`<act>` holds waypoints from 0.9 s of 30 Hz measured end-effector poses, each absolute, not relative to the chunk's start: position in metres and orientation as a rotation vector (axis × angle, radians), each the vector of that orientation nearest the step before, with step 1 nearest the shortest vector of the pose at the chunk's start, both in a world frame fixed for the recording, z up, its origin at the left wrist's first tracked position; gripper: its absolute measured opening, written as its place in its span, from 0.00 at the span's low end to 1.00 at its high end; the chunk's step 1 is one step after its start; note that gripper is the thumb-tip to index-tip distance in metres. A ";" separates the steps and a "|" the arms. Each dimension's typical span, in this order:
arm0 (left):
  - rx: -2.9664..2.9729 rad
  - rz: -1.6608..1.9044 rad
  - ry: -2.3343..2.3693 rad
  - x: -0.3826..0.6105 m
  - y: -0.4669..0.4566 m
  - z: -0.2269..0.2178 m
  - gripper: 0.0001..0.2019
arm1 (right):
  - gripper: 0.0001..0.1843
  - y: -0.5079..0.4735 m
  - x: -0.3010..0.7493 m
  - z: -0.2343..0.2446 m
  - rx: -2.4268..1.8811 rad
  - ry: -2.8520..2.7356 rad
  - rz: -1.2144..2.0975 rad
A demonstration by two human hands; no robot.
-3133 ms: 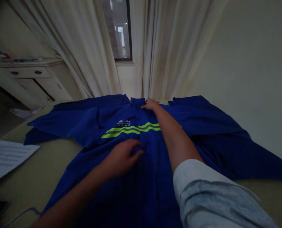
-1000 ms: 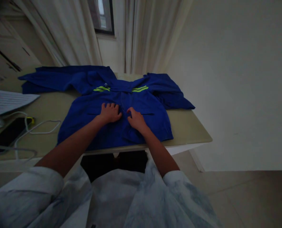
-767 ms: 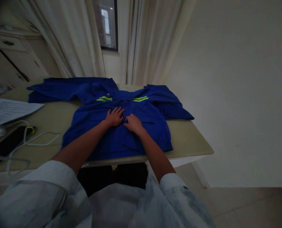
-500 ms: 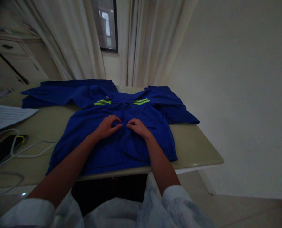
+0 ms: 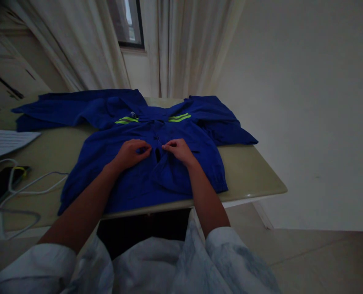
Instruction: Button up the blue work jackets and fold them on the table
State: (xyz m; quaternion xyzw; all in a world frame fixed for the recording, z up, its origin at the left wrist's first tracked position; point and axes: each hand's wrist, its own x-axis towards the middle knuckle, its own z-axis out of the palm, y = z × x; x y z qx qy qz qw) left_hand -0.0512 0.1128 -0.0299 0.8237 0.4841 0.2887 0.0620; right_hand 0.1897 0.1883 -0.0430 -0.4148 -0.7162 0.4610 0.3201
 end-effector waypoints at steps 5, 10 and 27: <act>2.506 0.992 1.367 -0.049 0.112 -0.032 0.09 | 0.20 0.185 0.185 -0.041 -0.991 -1.779 1.406; 2.585 0.683 1.409 -0.045 0.114 -0.040 0.11 | 0.17 0.179 0.179 -0.040 -0.977 -1.755 1.397; 2.575 0.633 1.495 -0.043 0.110 -0.034 0.10 | 0.04 0.171 0.166 -0.045 -0.938 -2.149 0.816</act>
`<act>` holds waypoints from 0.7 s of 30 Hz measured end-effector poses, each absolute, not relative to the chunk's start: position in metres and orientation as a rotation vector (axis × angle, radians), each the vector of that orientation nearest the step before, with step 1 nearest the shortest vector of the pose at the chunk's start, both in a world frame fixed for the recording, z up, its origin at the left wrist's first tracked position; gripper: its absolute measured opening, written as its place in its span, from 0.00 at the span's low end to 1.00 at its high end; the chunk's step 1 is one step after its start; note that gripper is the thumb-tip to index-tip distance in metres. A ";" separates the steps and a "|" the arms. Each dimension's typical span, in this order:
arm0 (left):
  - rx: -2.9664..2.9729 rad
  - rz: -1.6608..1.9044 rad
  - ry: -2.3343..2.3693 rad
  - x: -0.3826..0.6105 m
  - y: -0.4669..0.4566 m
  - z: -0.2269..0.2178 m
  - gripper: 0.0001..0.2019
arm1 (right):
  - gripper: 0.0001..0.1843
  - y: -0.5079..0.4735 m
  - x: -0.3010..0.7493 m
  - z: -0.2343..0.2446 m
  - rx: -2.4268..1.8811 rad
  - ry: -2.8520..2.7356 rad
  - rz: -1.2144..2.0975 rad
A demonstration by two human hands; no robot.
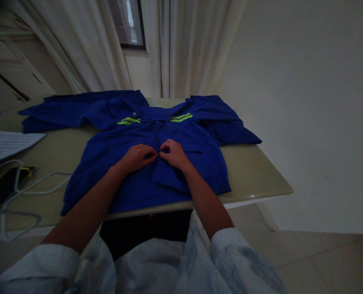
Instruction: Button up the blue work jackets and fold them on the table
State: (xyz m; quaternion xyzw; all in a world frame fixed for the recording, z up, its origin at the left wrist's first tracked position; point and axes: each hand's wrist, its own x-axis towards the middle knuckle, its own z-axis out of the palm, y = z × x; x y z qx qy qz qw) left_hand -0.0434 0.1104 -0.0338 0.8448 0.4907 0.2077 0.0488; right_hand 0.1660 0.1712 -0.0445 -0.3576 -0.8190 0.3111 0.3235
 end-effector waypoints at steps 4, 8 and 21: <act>2.599 0.587 1.554 -0.041 0.111 -0.034 0.11 | 0.07 0.171 0.166 -0.045 -0.926 -2.192 0.796; 2.571 0.582 1.628 -0.040 0.111 -0.036 0.12 | 0.08 0.172 0.166 -0.047 -0.954 -2.206 0.848; 2.253 0.711 1.497 -0.045 0.118 -0.038 0.10 | 0.10 0.172 0.170 -0.043 -1.069 -1.811 1.452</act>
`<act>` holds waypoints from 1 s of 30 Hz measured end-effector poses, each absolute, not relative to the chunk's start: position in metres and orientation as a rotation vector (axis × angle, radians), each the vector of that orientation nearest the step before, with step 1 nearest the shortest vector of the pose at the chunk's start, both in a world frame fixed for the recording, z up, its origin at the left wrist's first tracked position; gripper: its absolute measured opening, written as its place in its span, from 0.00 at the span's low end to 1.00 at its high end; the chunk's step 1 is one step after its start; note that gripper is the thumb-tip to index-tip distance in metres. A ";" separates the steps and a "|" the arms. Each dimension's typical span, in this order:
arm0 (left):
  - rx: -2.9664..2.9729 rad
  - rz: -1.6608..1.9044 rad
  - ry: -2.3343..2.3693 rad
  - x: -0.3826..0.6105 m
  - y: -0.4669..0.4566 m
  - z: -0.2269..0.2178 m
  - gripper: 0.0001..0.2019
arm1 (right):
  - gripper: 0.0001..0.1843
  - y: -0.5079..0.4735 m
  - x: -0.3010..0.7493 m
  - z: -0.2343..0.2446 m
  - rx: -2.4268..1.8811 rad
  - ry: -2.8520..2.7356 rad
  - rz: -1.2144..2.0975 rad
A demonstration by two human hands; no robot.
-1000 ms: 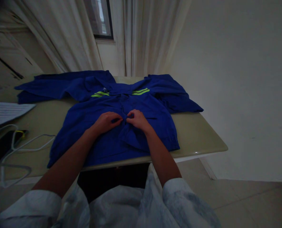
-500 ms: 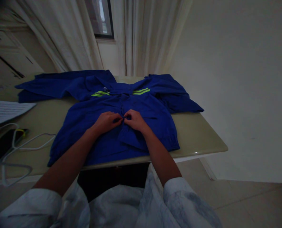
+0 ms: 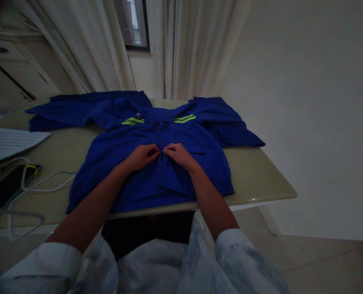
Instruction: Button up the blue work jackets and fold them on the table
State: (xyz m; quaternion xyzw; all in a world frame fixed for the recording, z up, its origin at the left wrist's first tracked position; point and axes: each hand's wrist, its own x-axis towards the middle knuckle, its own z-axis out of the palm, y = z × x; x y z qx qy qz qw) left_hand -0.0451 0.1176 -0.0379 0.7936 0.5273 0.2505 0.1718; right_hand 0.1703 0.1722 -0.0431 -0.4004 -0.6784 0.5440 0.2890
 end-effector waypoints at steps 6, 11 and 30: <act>2.318 0.702 1.523 -0.048 0.116 -0.034 0.10 | 0.09 0.171 0.170 -0.040 -1.090 -1.542 1.756; 2.299 0.688 1.551 -0.047 0.116 -0.033 0.10 | 0.10 0.170 0.170 -0.037 -1.102 -1.506 1.795; 2.446 0.597 1.625 -0.044 0.112 -0.031 0.11 | 0.13 0.179 0.169 -0.057 -0.969 -1.752 1.522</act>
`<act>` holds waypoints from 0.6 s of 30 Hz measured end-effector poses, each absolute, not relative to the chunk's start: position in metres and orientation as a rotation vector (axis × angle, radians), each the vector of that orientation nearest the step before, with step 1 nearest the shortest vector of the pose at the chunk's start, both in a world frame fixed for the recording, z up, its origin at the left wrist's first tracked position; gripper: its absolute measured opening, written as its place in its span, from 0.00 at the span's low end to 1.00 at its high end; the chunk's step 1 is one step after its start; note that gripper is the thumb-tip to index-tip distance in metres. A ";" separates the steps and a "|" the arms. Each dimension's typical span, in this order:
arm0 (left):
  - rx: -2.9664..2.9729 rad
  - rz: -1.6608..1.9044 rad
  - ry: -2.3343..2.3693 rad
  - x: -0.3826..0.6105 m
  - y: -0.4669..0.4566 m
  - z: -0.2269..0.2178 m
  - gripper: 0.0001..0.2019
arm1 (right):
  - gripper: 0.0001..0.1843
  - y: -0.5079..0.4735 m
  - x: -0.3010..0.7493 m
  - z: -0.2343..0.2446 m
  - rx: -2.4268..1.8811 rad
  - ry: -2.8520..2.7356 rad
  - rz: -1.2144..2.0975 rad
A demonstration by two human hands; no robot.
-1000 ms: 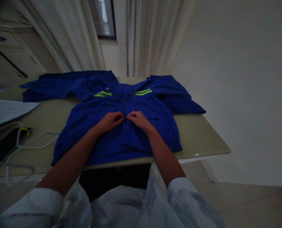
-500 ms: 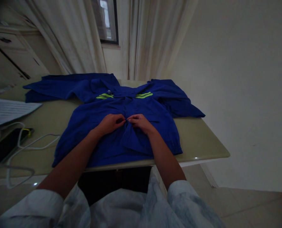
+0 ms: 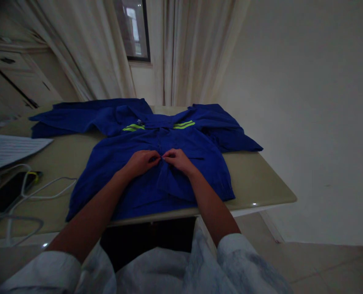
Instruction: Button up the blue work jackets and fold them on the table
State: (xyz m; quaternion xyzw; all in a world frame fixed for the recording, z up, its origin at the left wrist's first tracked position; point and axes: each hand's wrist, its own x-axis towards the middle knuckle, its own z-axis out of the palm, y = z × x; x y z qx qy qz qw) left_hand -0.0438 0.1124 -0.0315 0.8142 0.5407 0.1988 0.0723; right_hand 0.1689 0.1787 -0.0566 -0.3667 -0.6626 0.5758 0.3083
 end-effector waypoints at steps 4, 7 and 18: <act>2.388 0.613 1.622 -0.044 0.113 -0.033 0.11 | 0.13 0.180 0.168 -0.056 -0.917 -1.798 1.426; 2.316 0.710 1.576 -0.042 0.115 -0.037 0.10 | 0.14 0.179 0.169 -0.055 -0.917 -1.815 1.396; 2.013 1.039 1.333 -0.043 0.121 -0.043 0.10 | 0.11 0.180 0.168 -0.054 -0.886 -1.954 1.136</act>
